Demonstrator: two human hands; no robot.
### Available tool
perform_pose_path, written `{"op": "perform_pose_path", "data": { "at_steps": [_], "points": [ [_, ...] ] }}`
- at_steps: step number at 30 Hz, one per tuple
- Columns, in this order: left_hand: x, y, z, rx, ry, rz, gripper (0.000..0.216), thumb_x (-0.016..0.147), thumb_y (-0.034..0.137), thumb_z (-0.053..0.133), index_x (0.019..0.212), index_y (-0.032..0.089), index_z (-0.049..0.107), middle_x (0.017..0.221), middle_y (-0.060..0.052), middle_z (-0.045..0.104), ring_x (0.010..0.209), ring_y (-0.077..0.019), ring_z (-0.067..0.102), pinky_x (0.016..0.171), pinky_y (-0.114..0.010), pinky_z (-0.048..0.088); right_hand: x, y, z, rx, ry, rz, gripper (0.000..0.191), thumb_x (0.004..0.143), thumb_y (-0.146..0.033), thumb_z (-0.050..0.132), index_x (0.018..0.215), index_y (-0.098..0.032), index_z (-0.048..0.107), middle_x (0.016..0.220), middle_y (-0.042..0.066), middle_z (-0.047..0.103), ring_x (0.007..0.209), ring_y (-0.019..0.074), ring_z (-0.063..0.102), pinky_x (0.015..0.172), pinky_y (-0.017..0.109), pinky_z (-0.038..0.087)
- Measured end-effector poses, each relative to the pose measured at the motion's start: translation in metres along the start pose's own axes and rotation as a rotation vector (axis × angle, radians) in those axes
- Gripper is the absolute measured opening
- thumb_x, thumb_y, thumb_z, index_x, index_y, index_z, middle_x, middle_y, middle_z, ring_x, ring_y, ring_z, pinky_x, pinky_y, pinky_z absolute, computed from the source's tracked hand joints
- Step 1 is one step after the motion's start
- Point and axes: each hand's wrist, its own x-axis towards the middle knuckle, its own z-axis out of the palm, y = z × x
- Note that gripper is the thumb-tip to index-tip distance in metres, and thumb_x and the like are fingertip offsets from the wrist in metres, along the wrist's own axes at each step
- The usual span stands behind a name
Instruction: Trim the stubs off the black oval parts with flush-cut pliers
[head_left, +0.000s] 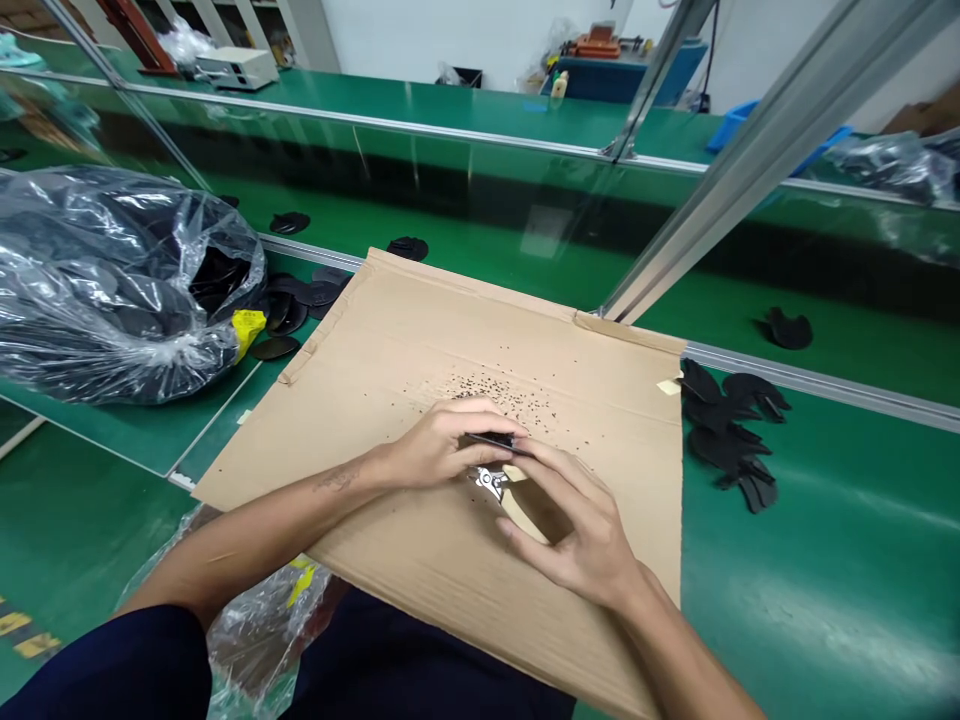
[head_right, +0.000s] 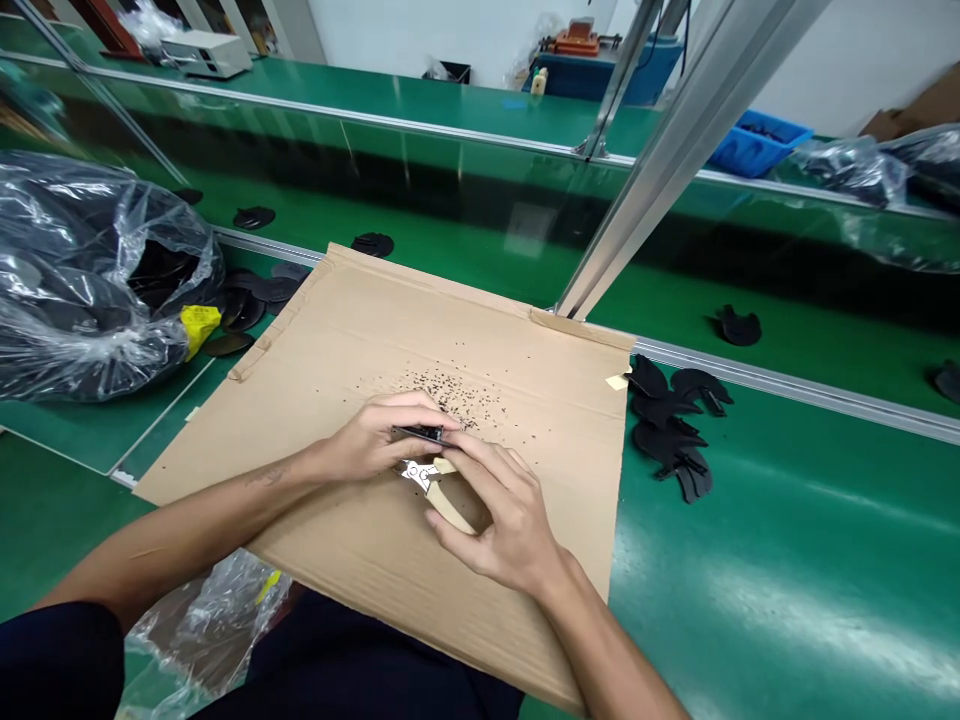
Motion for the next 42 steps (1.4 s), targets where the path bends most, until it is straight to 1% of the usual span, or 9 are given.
{"op": "perform_pose_path", "data": {
  "at_steps": [6,10,15,20,25,29,34,39,42],
  "points": [
    [0.0012,0.0019,-0.0012,-0.032,-0.036,-0.004,0.034,0.094,0.019,0.067,0.128,0.021,0.068,0.105,-0.009,0.068,0.096,-0.0180,0.066,0.084,-0.033,0.057,0.0017,0.0005,-0.0011,0.009,-0.001,-0.003,0.052,0.087,-0.024,0.074,0.136,-0.020,0.059,0.135,0.015,0.068,0.120,0.0285,0.069,0.092,0.045,0.063],
    [0.0008,0.0014,-0.0024,-0.022,-0.023,0.030,0.033,0.095,0.018,0.066,0.127,0.023,0.070,0.102,-0.008,0.065,0.093,-0.0169,0.065,0.081,-0.032,0.057,0.0010,0.0013,-0.0005,0.008,-0.006,-0.007,0.050,0.088,-0.025,0.073,0.136,-0.018,0.059,0.132,0.017,0.069,0.119,0.0290,0.069,0.092,0.046,0.063],
    [-0.0002,0.0006,-0.0010,-0.032,-0.003,0.060,0.035,0.093,0.021,0.069,0.128,0.024,0.070,0.097,-0.007,0.064,0.089,-0.0163,0.064,0.076,-0.031,0.058,0.0004,0.0008,-0.0004,0.020,-0.014,-0.009,0.051,0.089,-0.027,0.073,0.137,-0.020,0.058,0.132,0.016,0.069,0.120,0.0289,0.069,0.093,0.047,0.063],
    [-0.0003,0.0018,-0.0014,-0.063,-0.021,0.037,0.038,0.092,0.021,0.071,0.130,0.025,0.070,0.100,-0.007,0.064,0.092,-0.0170,0.064,0.079,-0.032,0.058,0.0020,-0.0003,-0.0014,0.041,-0.028,-0.004,0.048,0.088,-0.026,0.073,0.134,-0.022,0.060,0.135,0.015,0.068,0.114,0.0276,0.071,0.088,0.048,0.064],
    [0.0000,0.0027,-0.0022,-0.087,-0.022,-0.002,0.042,0.090,0.022,0.075,0.131,0.025,0.069,0.102,-0.007,0.064,0.095,-0.0174,0.064,0.083,-0.033,0.058,0.0022,-0.0002,-0.0009,0.058,-0.011,-0.020,0.050,0.087,-0.025,0.074,0.134,-0.021,0.059,0.134,0.015,0.068,0.114,0.0281,0.071,0.089,0.048,0.064],
    [-0.0003,0.0016,-0.0012,-0.082,-0.014,-0.007,0.041,0.089,0.025,0.076,0.129,0.026,0.071,0.100,-0.007,0.064,0.093,-0.0173,0.064,0.080,-0.033,0.059,0.0023,-0.0004,-0.0009,0.039,-0.026,-0.008,0.045,0.088,-0.027,0.073,0.131,-0.020,0.060,0.133,0.016,0.069,0.114,0.0283,0.071,0.089,0.048,0.064],
    [-0.0004,0.0013,-0.0012,-0.035,-0.022,0.065,0.040,0.090,0.025,0.074,0.130,0.025,0.070,0.099,-0.007,0.066,0.091,-0.0167,0.065,0.077,-0.031,0.058,0.0026,-0.0012,-0.0010,0.039,-0.044,-0.008,0.045,0.088,-0.027,0.071,0.131,-0.021,0.060,0.133,0.014,0.069,0.112,0.0282,0.071,0.086,0.047,0.064],
    [0.0016,0.0030,-0.0032,0.085,-0.019,0.212,0.038,0.096,0.019,0.065,0.134,0.023,0.065,0.098,-0.008,0.070,0.088,-0.0161,0.066,0.075,-0.029,0.057,0.0019,-0.0016,0.0002,0.044,-0.040,-0.009,0.049,0.086,-0.026,0.073,0.133,-0.023,0.060,0.131,0.013,0.069,0.111,0.0284,0.072,0.085,0.046,0.064],
    [0.0022,0.0017,-0.0051,0.171,-0.020,0.301,0.036,0.096,0.018,0.063,0.132,0.020,0.065,0.098,-0.008,0.073,0.086,-0.0165,0.066,0.076,-0.031,0.057,0.0009,-0.0008,0.0015,0.047,-0.039,-0.015,0.048,0.086,-0.027,0.073,0.133,-0.023,0.061,0.129,0.012,0.071,0.108,0.0280,0.073,0.086,0.046,0.065]
  ]
}}
